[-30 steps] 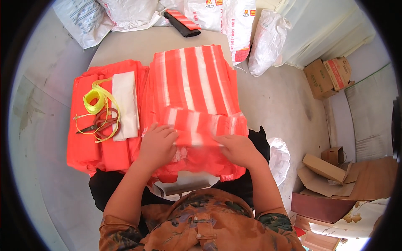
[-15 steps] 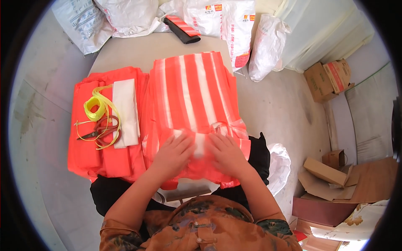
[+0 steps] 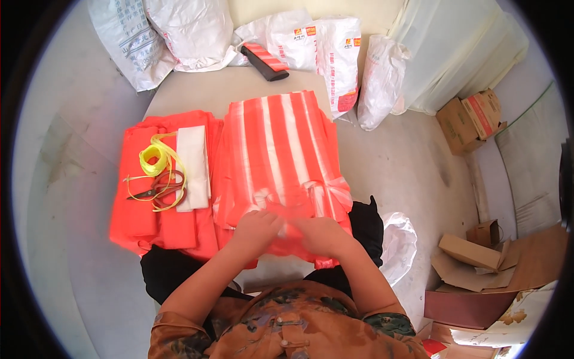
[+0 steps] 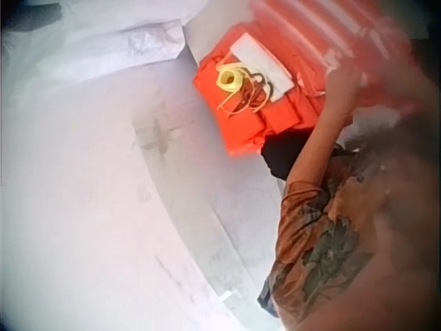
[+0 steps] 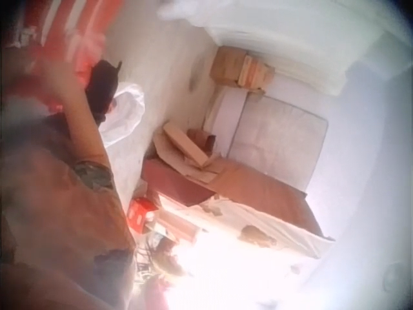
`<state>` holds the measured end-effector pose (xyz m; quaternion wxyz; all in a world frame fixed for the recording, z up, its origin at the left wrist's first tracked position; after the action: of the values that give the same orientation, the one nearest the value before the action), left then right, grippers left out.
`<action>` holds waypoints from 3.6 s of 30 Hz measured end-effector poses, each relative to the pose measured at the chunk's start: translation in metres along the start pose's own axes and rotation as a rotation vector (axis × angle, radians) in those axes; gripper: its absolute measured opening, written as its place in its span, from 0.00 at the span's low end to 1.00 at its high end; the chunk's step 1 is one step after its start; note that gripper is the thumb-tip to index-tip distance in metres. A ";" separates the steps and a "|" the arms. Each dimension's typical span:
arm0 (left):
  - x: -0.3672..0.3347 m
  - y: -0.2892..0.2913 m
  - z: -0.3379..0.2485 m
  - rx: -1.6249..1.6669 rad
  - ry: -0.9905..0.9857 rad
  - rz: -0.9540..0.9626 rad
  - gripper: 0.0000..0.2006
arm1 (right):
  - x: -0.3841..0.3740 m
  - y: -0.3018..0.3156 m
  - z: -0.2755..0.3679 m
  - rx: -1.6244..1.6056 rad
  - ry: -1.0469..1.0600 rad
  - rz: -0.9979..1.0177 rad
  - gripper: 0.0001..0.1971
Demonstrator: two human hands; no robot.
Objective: The person organizes and ties together red and white plastic bags by hand, including using a yellow plastic strip to bundle them and placing finished bundles into a white container.
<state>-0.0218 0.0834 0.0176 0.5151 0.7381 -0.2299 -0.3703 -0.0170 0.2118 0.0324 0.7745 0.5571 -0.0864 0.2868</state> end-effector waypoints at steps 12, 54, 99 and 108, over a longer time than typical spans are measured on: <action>0.054 0.008 0.009 1.133 0.704 0.328 0.21 | 0.078 0.093 -0.051 -0.476 0.139 -1.141 0.19; 0.184 0.092 0.002 1.682 0.826 -1.260 0.25 | 0.050 -0.042 0.166 -0.720 0.437 0.315 0.51; 0.171 0.080 0.045 1.603 0.679 -1.259 0.31 | -0.059 0.080 0.056 -0.224 0.495 -0.773 0.21; 0.141 0.062 0.056 1.853 0.537 -1.056 0.30 | -0.185 0.092 0.074 0.014 0.181 -0.730 0.15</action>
<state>0.0244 -0.0740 0.0206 -0.4289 0.9005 0.0455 -0.0554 -0.2047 0.0994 0.0509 0.8265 0.5288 0.1886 0.0403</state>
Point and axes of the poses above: each hand's wrist, its own x-axis away from the middle knuckle, its own y-axis out of the back of the hand, z = x × y, the point moved 8 cm from there along -x, towards the middle knuckle, and after that the axes turned 6 degrees about -y, right-handed, at the moved point
